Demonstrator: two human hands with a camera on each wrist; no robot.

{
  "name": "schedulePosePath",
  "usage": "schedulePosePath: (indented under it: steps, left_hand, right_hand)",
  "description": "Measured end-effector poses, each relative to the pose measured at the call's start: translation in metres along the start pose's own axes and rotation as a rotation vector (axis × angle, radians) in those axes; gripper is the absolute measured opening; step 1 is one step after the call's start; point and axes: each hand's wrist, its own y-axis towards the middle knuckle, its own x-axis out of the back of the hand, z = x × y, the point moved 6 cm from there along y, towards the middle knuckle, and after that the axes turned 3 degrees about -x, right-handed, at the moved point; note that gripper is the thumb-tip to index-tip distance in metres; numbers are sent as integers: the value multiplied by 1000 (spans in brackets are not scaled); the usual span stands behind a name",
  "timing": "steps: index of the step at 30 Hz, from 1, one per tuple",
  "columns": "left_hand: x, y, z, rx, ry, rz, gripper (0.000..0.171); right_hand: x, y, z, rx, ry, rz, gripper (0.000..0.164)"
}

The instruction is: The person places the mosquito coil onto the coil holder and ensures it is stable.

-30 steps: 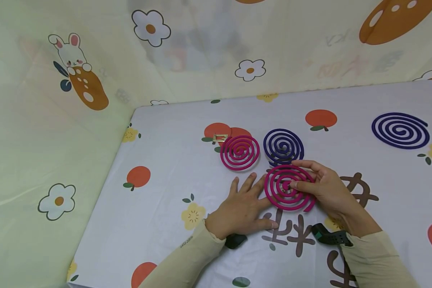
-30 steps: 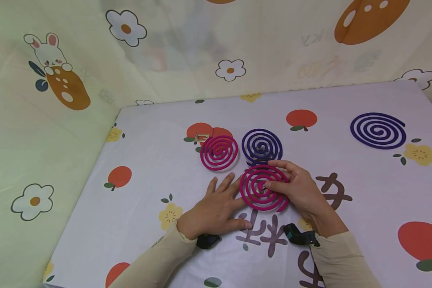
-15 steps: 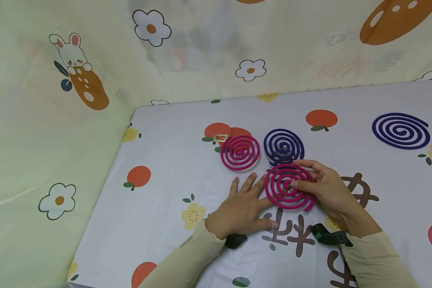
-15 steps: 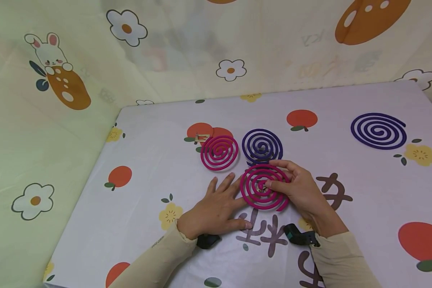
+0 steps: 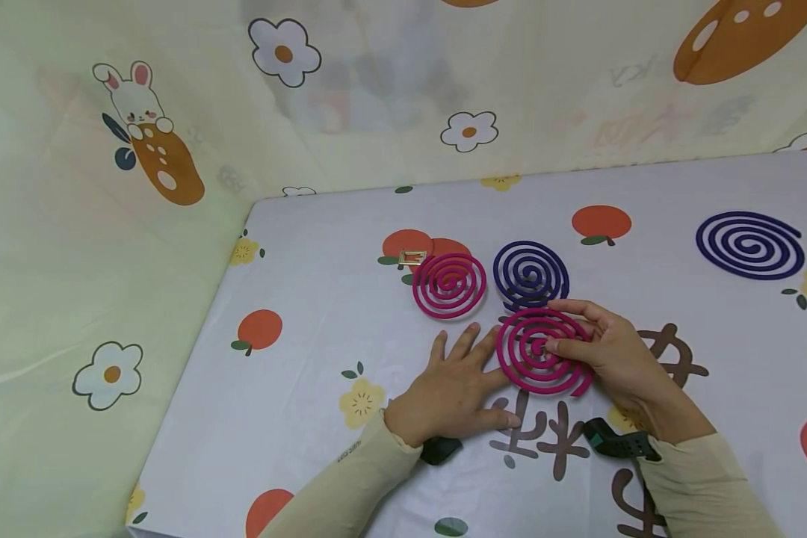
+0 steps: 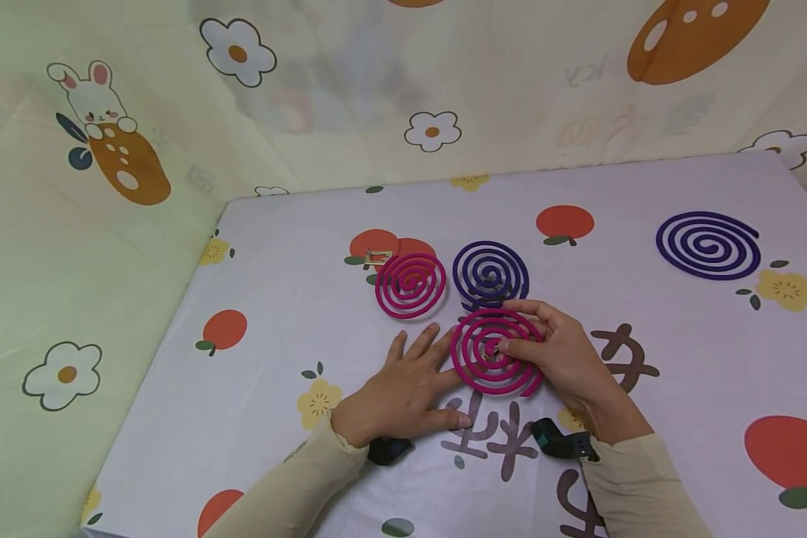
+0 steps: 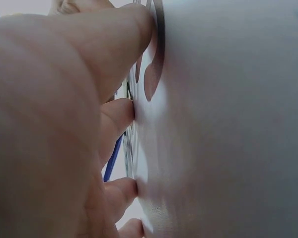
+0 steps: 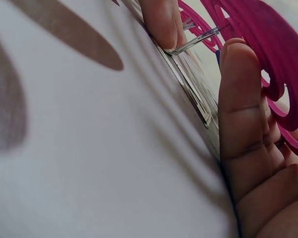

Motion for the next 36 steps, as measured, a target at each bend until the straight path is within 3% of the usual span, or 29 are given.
schedulePosePath:
  steps: [19, 36]
  left_hand:
    - [1, -1, 0, -2, -1, 0, 72]
    - [0, -1, 0, 0, 6, -3, 76]
  right_hand:
    - [-2, -1, 0, 6, -74, 33, 63]
    - [-1, 1, -1, 34, 54, 22, 56]
